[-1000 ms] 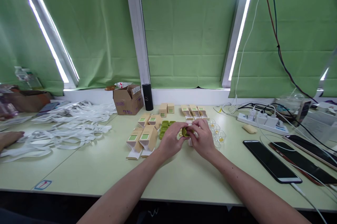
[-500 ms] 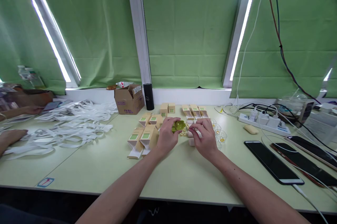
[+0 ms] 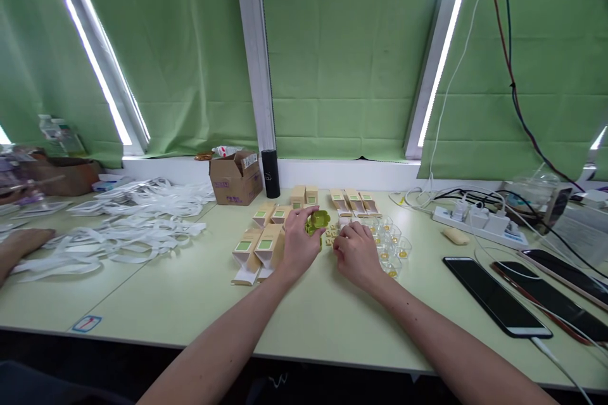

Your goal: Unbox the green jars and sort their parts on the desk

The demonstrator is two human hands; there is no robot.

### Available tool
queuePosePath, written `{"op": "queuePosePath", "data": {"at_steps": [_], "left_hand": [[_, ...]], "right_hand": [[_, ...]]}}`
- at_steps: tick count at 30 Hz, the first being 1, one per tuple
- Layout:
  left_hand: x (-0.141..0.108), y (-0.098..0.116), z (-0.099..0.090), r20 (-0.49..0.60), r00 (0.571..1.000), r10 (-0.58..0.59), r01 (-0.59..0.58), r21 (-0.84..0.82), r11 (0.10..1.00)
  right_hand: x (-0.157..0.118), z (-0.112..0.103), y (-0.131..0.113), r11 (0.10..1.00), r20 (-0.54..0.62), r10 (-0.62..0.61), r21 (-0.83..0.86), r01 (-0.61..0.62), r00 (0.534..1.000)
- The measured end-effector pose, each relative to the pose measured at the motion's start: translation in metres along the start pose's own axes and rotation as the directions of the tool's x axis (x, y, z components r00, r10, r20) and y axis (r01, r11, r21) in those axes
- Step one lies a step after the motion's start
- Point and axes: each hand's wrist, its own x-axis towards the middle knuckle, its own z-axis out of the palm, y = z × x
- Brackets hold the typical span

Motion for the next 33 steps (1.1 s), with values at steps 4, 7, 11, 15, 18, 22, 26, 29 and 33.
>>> {"op": "queuePosePath", "data": {"at_steps": [4, 7, 11, 15, 18, 22, 26, 29, 33], "left_hand": [[-0.001, 0.001, 0.001, 0.004, 1.000, 0.003, -0.003, -0.010, 1.000], [-0.002, 0.000, 0.002, 0.006, 1.000, 0.016, -0.016, -0.013, 1.000], [-0.002, -0.001, 0.002, 0.016, 1.000, 0.015, -0.015, 0.020, 1.000], [0.000, 0.001, 0.000, 0.049, 0.999, -0.008, 0.006, 0.041, 0.999], [0.005, 0.004, -0.005, 0.127, 0.992, -0.021, 0.011, 0.075, 0.997], [0.016, 0.012, -0.015, 0.254, 0.966, -0.046, 0.011, 0.139, 0.990], [0.021, 0.016, -0.028, 0.341, 0.940, -0.002, -0.057, 0.162, 0.985], [0.012, 0.009, -0.037, 0.386, 0.921, 0.041, -0.122, 0.189, 0.974], [-0.005, -0.005, -0.044, 0.489, 0.870, 0.061, -0.215, 0.266, 0.940]], "right_hand": [[0.002, 0.002, -0.003, 0.996, 0.065, 0.010, -0.089, -0.005, 0.998], [0.003, 0.003, -0.004, 0.992, 0.101, 0.021, -0.126, -0.008, 0.995], [0.003, 0.003, -0.002, 0.991, 0.101, 0.028, -0.132, -0.014, 0.995], [0.006, -0.007, 0.004, 0.993, 0.013, 0.087, -0.081, -0.086, 0.996], [0.007, -0.016, 0.012, 0.991, -0.024, 0.123, -0.047, -0.124, 0.992], [0.007, -0.026, 0.021, 0.990, 0.019, 0.131, -0.053, -0.130, 0.991], [0.007, -0.031, 0.024, 0.994, 0.103, 0.106, -0.044, -0.102, 0.989], [0.007, -0.034, 0.024, 0.999, 0.175, 0.036, -0.008, -0.035, 0.984], [0.004, -0.032, 0.019, 1.000, 0.248, -0.022, -0.006, 0.024, 0.969]]}}
